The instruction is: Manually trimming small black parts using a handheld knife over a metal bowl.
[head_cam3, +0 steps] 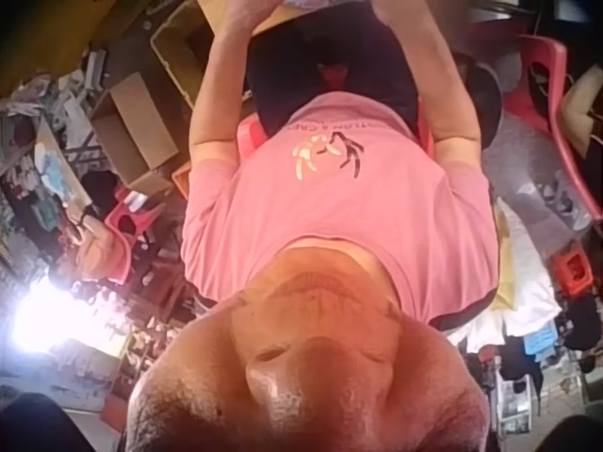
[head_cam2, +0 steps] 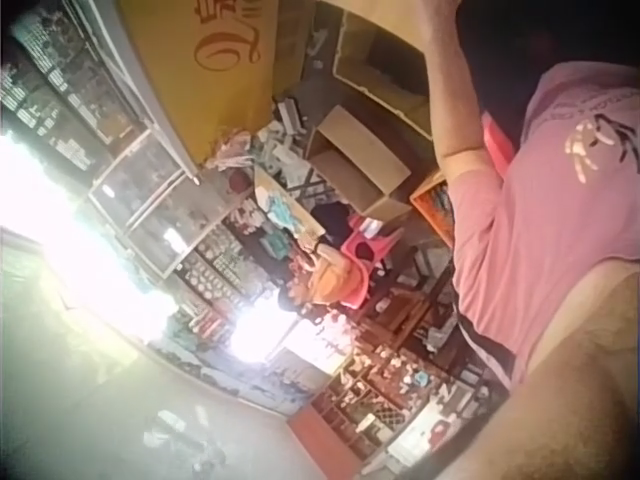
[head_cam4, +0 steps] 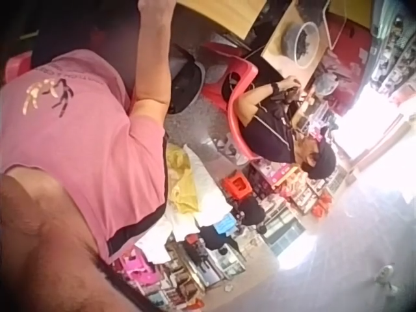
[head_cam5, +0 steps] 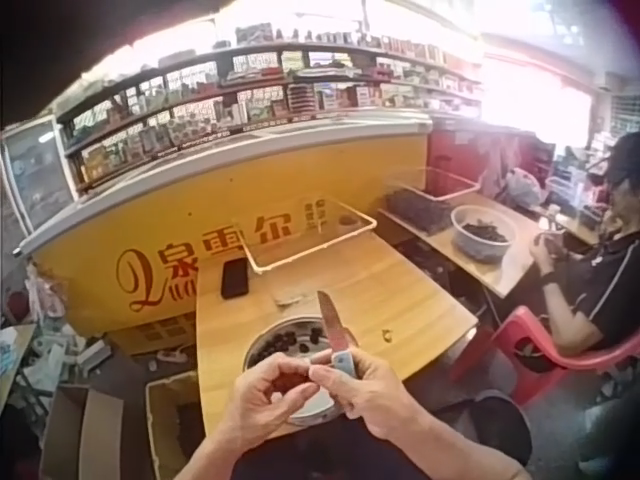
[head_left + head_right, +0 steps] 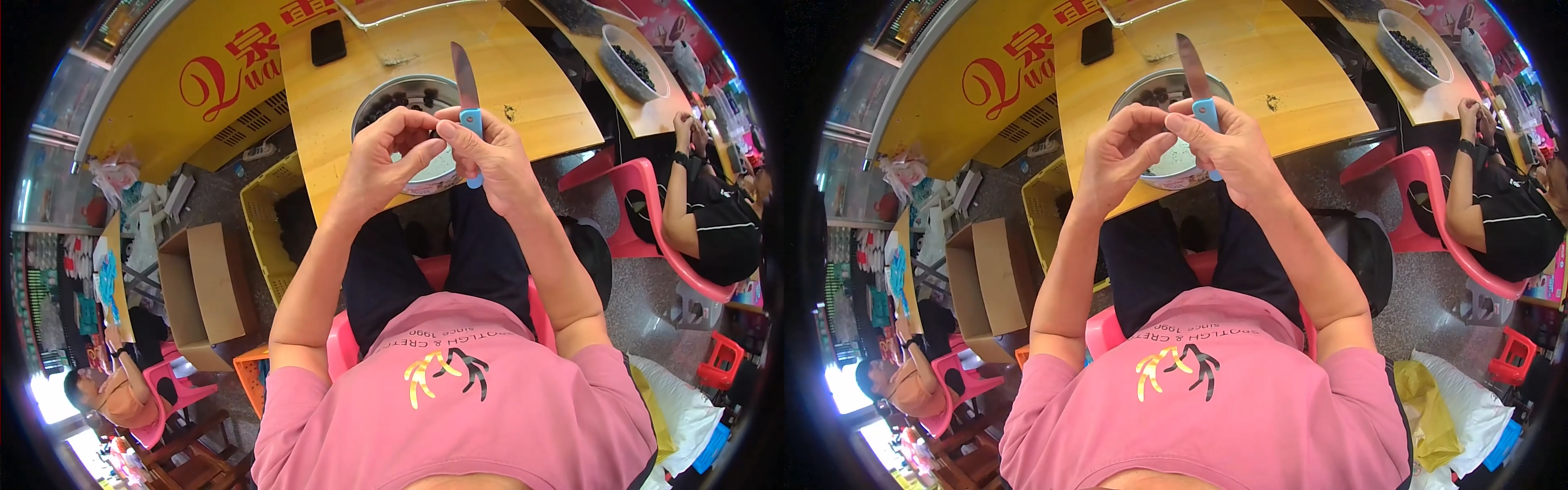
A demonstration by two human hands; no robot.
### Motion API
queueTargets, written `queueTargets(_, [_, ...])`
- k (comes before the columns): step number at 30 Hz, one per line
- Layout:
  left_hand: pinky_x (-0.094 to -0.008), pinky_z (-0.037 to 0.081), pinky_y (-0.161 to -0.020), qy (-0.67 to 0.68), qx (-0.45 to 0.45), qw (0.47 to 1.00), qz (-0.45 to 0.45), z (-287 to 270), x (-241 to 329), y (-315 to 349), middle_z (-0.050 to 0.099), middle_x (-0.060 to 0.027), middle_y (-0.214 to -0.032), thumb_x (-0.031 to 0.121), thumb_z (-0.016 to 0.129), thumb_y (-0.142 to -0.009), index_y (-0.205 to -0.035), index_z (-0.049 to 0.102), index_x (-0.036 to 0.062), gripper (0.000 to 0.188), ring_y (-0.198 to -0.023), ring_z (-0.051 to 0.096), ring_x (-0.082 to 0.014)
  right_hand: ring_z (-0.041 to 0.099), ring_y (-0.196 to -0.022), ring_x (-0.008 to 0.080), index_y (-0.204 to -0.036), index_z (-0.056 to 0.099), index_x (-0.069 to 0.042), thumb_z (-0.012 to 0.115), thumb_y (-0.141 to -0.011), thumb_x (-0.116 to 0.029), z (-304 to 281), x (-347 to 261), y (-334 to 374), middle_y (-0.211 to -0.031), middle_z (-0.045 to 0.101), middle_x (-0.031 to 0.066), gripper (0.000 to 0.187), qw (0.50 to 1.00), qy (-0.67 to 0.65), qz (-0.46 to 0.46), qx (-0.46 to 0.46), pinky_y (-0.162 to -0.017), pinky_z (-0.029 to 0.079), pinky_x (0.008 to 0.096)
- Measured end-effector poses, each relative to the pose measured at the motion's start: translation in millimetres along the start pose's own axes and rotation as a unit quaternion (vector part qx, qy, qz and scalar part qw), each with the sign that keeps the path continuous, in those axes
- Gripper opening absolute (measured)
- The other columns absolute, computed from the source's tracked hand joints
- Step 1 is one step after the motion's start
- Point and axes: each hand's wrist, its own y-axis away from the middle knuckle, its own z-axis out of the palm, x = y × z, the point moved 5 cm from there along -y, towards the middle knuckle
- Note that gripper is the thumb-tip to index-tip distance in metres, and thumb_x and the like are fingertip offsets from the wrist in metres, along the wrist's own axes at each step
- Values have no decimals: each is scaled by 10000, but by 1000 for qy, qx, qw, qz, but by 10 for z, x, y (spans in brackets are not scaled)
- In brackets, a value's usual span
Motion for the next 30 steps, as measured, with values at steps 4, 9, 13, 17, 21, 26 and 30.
queueTargets(4, [-220,453,-675,-28,62,995,73,-18,11,83,546,14,-874,53,701,-863,-1015,643,23,165,-756,529,-59,439,-551,21,-1076,646,-50,675,-910,-211,61,31,5,-685,526,-59,233,997,-66,40,-17,-483,340,178])
queueTargets(9, [-215,441,-688,51,113,990,65,-24,-82,159,508,8,-906,48,715,-849,-1010,648,29,176,-783,515,-61,440,-553,12,-1076,643,-50,658,-923,-215,146,20,14,-695,525,-60,226,994,-95,58,-7,-483,357,177])
queueTargets(13, [-213,434,-723,80,99,990,64,-46,-87,186,507,13,-909,47,712,-854,-1015,638,25,179,-809,518,-57,444,-553,12,-1073,646,-50,654,-926,-222,148,14,15,-700,532,-55,227,997,-47,47,-25,-484,361,179])
queueTargets(17, [-209,429,-751,142,98,984,34,-8,-44,187,501,16,-918,43,684,-880,-1020,623,22,153,-842,515,-53,445,-550,13,-1066,655,-55,645,-930,-229,176,-20,2,-698,534,-57,221,997,-40,48,-47,-485,362,181])
queueTargets(21, [-207,430,-778,142,92,984,60,-14,-59,216,504,17,-931,42,665,-897,-1025,615,19,140,-859,523,-55,427,-541,11,-1063,661,-59,619,-942,-213,169,-38,-2,-685,522,-58,200,995,-37,65,-61,-492,359,185])
queueTargets(26, [-201,439,-793,145,93,984,38,-18,-52,246,549,10,-956,80,642,-924,-1069,578,11,172,-865,537,-55,538,-624,79,-1048,652,-14,591,-959,-215,130,-144,21,-769,593,-6,228,985,153,-76,-36,-558,423,210])
queueTargets(30, [-198,455,-760,156,101,982,17,-49,-43,254,590,7,-939,85,626,-934,-1075,570,15,167,-840,554,-51,629,-731,178,-1030,633,12,629,-927,-161,188,-356,182,-881,654,84,201,835,466,-291,-17,-615,476,257])
